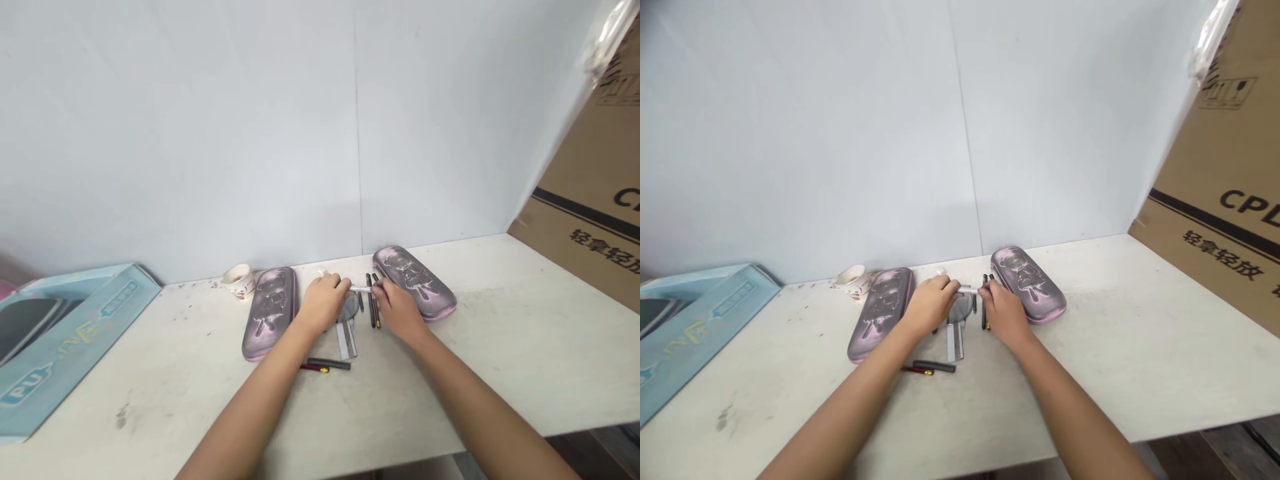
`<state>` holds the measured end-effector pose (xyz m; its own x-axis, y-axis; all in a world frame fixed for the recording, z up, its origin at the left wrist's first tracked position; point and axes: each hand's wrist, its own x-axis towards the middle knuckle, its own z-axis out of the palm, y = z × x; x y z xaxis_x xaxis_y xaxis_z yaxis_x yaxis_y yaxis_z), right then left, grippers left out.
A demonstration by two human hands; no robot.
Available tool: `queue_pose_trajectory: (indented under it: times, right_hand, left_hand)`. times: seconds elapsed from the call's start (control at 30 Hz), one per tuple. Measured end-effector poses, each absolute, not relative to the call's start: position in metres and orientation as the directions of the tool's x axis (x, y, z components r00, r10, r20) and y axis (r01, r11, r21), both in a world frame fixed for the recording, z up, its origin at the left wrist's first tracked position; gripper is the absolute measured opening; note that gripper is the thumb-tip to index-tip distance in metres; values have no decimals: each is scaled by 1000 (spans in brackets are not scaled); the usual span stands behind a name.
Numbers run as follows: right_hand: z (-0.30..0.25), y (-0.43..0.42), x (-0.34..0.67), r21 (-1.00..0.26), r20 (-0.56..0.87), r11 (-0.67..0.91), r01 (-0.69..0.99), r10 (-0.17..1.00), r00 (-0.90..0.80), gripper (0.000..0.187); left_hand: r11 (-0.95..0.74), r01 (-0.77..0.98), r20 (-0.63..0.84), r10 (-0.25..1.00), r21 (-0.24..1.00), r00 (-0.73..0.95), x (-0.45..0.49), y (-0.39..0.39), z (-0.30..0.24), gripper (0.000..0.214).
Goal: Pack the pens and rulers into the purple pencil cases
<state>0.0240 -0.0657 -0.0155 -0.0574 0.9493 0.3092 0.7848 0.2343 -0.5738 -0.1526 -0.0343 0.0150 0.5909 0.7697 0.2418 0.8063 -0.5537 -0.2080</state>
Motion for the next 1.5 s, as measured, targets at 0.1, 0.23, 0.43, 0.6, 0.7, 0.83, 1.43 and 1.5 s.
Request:
queue_pose_trajectory:
  times: [0.1, 0.23, 0.43, 0.6, 0.7, 0.83, 1.43, 1.5]
  right_hand:
    - [-14, -67, 28, -638, 287, 244, 731, 955, -68, 38]
    - [-16, -71, 25, -684, 300, 314, 659, 944, -138, 36]
    - [-24, -77, 17, -643, 572, 572, 509, 801, -177, 15]
    - [-28, -77, 17, -703, 560, 593, 393, 802, -208, 15]
    - [-29, -77, 19, -818, 346, 401, 413, 916, -203, 27]
    - [-30, -77, 20, -816, 270, 347, 462, 936, -226, 25]
    - [-25, -75, 23, -896, 160, 233, 378, 963, -216, 27]
    - [-25, -74, 23, -915, 187, 256, 312, 954, -235, 25]
  left_hand:
    - [-485, 855, 228, 826, -182, 516, -158, -51, 19, 28]
    - [-434, 899, 195, 878, -65, 438, -164, -69, 15, 23]
    - [-448, 865, 140, 894, 228, 426, -173, -76, 3, 25]
    - [-470, 832, 168, 883, 295, 439, -179, -76, -6, 27]
    - [-450, 864, 194, 890, 227, 413, -180, -77, -11, 26]
    - [-429, 887, 189, 898, 170, 398, -179, -80, -14, 27]
    - [-401, 911, 223, 901, 95, 373, -177, -79, -17, 31]
    - [-395, 914, 226, 902, 93, 367, -177, -79, -16, 30]
